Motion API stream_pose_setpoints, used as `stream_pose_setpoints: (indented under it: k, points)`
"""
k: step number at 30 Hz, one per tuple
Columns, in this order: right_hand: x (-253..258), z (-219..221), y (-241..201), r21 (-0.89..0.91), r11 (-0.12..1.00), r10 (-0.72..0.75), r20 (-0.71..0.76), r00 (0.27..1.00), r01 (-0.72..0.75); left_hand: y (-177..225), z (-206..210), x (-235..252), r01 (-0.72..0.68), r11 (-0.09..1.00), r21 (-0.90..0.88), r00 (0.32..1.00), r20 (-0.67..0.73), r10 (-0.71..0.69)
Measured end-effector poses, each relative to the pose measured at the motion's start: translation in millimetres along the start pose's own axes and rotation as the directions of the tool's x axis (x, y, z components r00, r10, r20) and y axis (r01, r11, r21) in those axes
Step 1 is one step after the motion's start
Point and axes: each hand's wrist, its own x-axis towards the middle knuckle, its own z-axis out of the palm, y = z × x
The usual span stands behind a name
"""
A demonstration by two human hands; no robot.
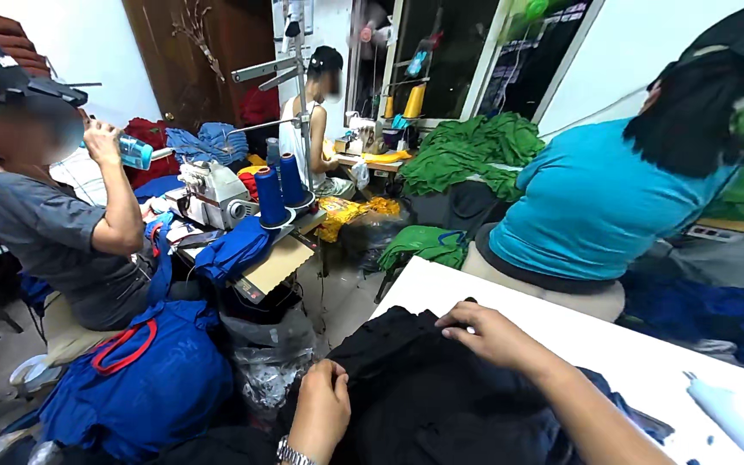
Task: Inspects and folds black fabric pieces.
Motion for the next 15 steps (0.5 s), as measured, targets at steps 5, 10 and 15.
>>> stream_pose_setpoints:
  k: [5, 10, 15]
  points:
    - [-28, -8, -1, -0.099, 0.995, -0.024, -0.015, 1.0, 0.022, -1, -11, -17, -0.114, 0.992, 0.051, 0.993, 0.043, 0.112]
    - [-53, -4, 22, -0.215, 0.953, -0.256, -0.189, 0.948, 0.214, -1, -14, -27, -0.335, 0.94, -0.07, 0.928, -0.198, 0.316]
    - [-101, -45, 4, 0.301, 0.894, -0.174, -0.446, 0.878, 0.331, 31, -31, -45, -0.619, 0.471, -0.628, 0.66, -0.09, 0.746]
